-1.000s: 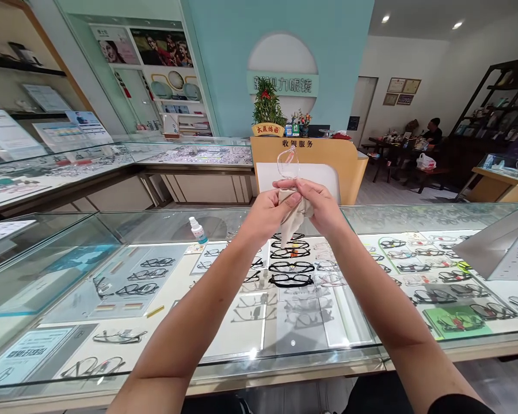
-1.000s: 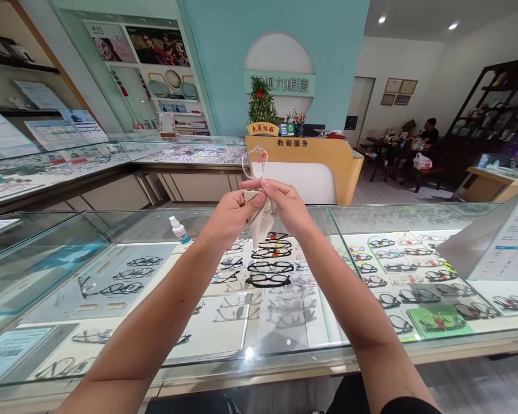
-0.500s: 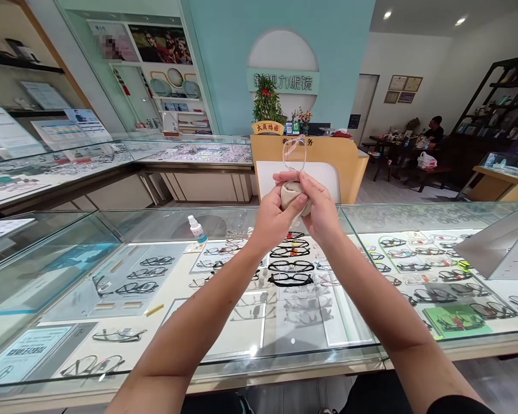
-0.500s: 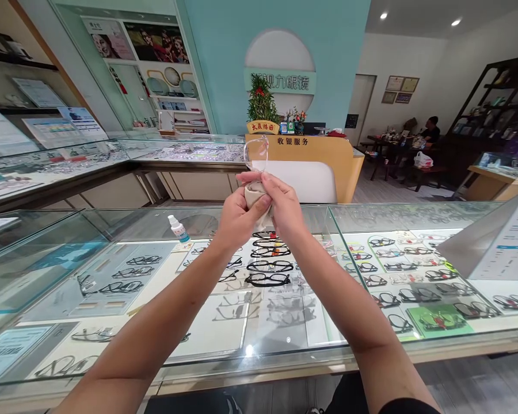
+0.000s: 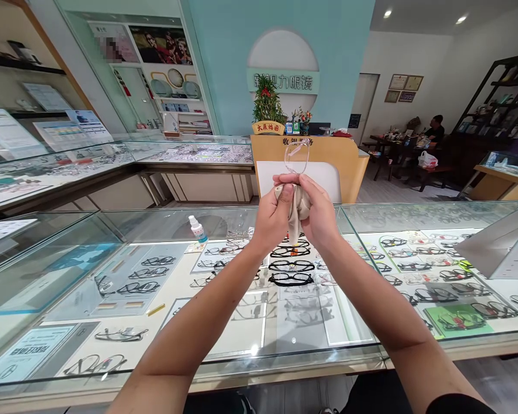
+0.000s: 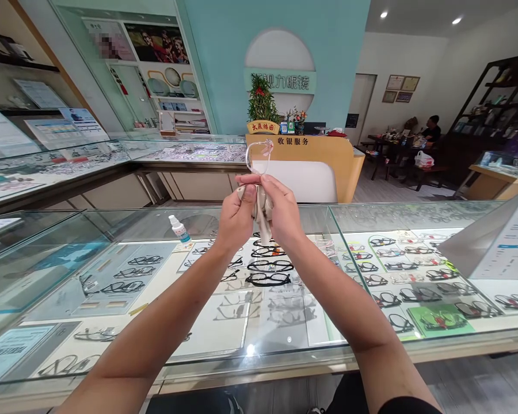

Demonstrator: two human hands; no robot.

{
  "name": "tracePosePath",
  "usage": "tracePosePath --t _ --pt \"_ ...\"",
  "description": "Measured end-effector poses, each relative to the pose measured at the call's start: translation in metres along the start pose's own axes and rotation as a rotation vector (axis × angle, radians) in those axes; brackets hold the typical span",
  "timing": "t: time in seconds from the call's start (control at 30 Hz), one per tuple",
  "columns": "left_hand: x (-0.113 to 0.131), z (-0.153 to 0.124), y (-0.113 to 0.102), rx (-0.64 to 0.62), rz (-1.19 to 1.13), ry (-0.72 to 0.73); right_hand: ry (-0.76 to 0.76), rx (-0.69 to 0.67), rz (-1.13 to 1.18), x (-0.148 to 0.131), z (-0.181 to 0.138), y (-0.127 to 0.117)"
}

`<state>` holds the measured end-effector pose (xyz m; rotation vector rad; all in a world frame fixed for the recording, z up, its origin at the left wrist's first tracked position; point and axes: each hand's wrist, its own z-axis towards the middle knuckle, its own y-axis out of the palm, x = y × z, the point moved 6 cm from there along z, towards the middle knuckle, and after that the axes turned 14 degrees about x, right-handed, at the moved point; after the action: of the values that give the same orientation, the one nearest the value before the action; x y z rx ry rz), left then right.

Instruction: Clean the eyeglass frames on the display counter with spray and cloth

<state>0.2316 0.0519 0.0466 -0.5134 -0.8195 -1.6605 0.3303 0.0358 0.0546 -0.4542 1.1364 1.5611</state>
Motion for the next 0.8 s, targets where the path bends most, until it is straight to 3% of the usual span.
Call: tracePosePath --t 0.13,0.3,0.63,0.8 --pt "-0.006 0.004 0.004 -0.185 -0.066 -0.101 -0.015 0.033 -0.022 -0.002 0.007 -0.008" --pt "-0.009 0.001 0.006 -0.241 -0.051 -0.122 0.006 0.057 0.047 -0.002 0.009 -0.011" --pt "-0.004 -0.003 0.002 0.033 -0.028 -0.015 0.018 0.032 0.006 0.007 -0.005 0.006" --pt "0.001 -0.003 -0.006 0.176 -0.042 0.041 0.003 0.006 0.096 0.007 -0.01 0.012"
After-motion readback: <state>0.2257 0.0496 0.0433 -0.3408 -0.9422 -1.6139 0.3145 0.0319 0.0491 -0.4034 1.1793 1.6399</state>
